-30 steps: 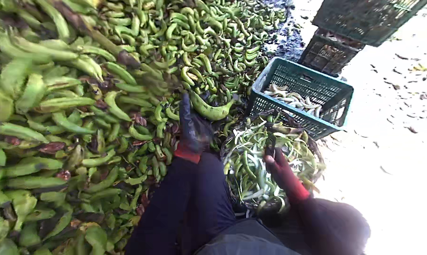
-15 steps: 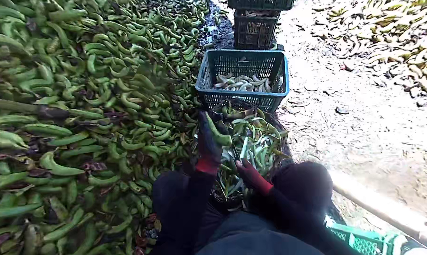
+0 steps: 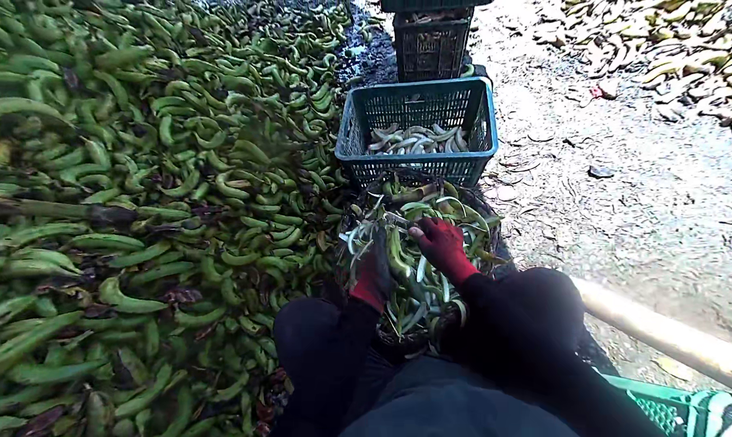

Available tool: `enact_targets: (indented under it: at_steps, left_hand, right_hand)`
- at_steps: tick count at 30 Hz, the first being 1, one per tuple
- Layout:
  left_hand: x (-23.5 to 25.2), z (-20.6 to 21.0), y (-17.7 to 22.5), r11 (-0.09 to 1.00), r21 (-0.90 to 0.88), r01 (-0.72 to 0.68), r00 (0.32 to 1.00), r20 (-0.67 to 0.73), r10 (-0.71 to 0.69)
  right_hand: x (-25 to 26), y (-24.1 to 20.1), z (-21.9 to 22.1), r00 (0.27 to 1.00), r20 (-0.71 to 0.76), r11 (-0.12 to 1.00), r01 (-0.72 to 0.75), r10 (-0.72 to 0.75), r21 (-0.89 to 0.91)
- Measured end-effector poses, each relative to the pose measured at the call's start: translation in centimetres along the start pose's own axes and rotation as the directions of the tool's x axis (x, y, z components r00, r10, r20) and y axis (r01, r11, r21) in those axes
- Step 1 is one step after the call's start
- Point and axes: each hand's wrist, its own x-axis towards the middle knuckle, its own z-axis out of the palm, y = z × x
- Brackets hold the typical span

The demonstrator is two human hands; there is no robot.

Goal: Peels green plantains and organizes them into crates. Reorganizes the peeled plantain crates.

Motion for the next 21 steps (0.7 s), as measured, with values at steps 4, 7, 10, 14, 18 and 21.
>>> enact_targets:
  at_steps: [4,7,10,14,18,21]
  left_hand:
    - [2.2,-2.0,-0.2,0.976,-0.207,-0.071,0.992,0.089,0.091]
    - [3.6,-2.8,0.0,0.958,-0.197,-0.207,0.976,0.022,0.215]
    - [2.7,-1.1,0.1,0.944,-0.261,-0.203,0.974,0.041,0.221]
    - [2.0,-0.1,-1.2,0.954,-0.298,-0.027,0.986,0.149,0.075]
    - [3.4,-1.3,-1.3,0.966,-0.11,-0.235,0.971,-0.072,0.228]
    - [4.3,-2.0,-0.8,0.939,-0.072,-0.337,0.934,-0.15,0.323]
  right_hand:
    - [0.5,1.0,-1.1,0.997,0.024,0.971,0.067,-0.075,0.23]
    - [-1.2,0.5,-1.7,0.909,0.302,0.948,0.222,-0.286,0.23]
    - [-1.2,-0.2,-1.9,0.918,0.308,0.964,0.21,-0.251,0.16]
    - [1.2,0.2,-1.5,0.995,-0.095,0.999,0.044,-0.043,0.007]
    - [0.5,0.1,-2.3,0.994,0.022,0.989,0.102,-0.105,0.111]
    - [-1.5,-0.4,-2.0,0.937,0.241,0.961,0.215,-0.254,0.176]
